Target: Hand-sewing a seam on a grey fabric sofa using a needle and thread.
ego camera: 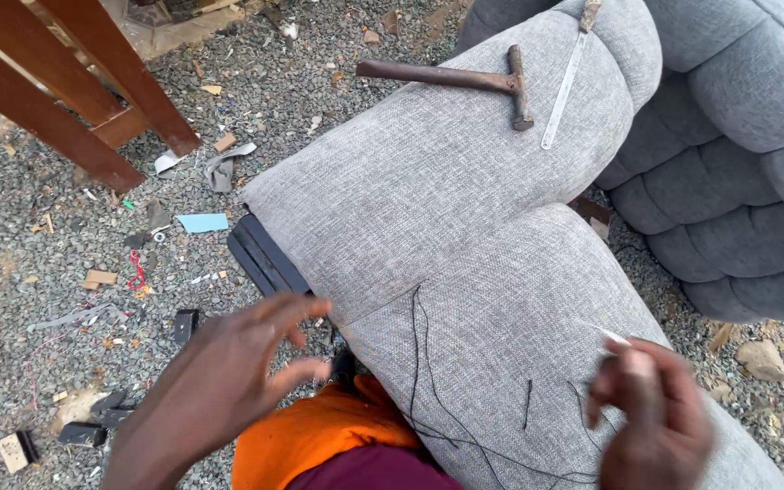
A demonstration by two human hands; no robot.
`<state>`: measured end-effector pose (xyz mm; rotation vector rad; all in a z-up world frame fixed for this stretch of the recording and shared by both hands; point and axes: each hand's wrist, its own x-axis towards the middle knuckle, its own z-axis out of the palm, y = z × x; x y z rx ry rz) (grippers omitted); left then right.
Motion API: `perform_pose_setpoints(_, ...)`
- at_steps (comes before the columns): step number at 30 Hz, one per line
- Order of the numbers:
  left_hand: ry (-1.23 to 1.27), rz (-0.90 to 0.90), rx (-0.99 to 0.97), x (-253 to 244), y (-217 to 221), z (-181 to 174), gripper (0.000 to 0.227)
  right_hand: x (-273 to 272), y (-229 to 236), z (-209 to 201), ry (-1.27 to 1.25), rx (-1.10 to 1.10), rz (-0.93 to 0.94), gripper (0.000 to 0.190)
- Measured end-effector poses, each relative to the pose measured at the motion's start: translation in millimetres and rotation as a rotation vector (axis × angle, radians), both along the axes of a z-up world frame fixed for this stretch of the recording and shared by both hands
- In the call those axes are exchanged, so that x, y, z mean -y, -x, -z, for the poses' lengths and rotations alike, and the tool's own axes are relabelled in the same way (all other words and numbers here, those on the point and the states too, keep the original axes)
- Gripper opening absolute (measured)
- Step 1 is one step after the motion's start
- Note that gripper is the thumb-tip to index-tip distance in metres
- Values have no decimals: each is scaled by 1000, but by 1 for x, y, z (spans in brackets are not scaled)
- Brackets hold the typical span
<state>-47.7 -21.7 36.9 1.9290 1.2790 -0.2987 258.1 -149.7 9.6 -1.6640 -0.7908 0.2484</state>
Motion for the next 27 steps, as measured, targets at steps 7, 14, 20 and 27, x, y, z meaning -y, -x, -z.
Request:
perform_pose_setpoints(7,-825,-131,436,-20,-56,64,65,-61,57,26,227,-95,-351,27)
perform_pose_setpoints(14,-959,-166,615,-28,-75,88,66,-68,69,61,221,256,-337,30)
perform_pose_setpoints(20,-968,-180,629,-30,-77,92,62,-71,68,77,241,484,-278,32)
perform_pose_setpoints(27,-975,-189,664,-29,-78,92,61,-69,66,82,264,539,-267,33)
